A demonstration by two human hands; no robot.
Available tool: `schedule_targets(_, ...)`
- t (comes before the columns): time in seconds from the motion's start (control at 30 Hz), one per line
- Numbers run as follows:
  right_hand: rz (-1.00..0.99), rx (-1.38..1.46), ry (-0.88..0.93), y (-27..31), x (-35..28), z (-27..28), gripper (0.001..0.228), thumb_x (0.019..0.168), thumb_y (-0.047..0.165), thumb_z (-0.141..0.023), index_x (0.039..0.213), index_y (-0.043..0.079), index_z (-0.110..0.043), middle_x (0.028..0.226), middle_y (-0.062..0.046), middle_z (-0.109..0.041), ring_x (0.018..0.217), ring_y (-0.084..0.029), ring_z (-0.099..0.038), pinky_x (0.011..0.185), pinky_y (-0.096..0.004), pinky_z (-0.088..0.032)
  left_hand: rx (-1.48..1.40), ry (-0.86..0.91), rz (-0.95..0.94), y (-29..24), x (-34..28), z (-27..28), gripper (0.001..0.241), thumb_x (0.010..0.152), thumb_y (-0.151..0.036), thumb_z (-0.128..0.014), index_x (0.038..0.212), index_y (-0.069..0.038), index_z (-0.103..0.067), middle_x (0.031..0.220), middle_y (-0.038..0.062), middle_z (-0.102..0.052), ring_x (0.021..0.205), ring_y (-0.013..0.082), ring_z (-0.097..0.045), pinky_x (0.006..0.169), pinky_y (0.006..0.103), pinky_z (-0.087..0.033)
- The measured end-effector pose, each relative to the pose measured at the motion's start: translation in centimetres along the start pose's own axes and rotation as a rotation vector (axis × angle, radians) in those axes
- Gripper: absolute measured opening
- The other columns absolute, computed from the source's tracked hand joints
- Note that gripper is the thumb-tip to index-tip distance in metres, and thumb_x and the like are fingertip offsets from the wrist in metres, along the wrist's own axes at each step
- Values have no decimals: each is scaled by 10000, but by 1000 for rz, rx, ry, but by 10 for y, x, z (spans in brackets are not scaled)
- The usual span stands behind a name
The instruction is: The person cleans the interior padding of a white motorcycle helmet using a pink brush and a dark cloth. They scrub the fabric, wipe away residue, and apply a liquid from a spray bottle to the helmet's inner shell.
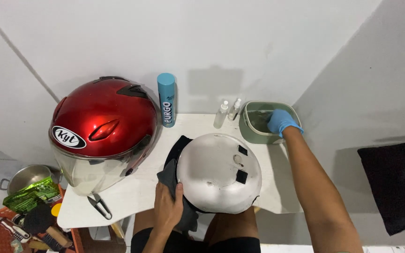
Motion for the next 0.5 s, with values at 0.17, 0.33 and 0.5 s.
schedule_targets(0.17,14,58,44,6,2,-9,375,853,97,-553,1155,-4,-752,1188,-243,-736,1087,-434,-712,910,-479,-599,-49,15,-5,-11,-2,5,669,1008,-471,-452,1467,15,-463,1461,211,-539,1381,377,-456,1195,464,-320)
schedule_targets(0.33,74,39,63,5,24,-28,373,856,166,-563,1136,44,-778,1197,-209,-741,1114,-419,-697,955,-461,-585,-44,12,-8,-5,-1,2,679,1008,-492,-439,1442,28,-476,1407,221,-566,1333,382,-490,1161,465,-356)
schedule_targets(0.5,80,-60,34,4,25,-27,339,843,120,-602,1119,46,-785,1161,-196,-758,1063,-400,-728,914,-464,-609,-45,22,8,-5,0,1,694,1008,-490,-436,1494,6,-428,1462,217,-528,1375,381,-455,1187,469,-324)
Point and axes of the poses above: each hand's wrist, its own x-axis towards the middle knuckle, its own z-axis out of the back of the hand, y = z × x, the point moved 8 cm from there along x, towards the middle knuckle
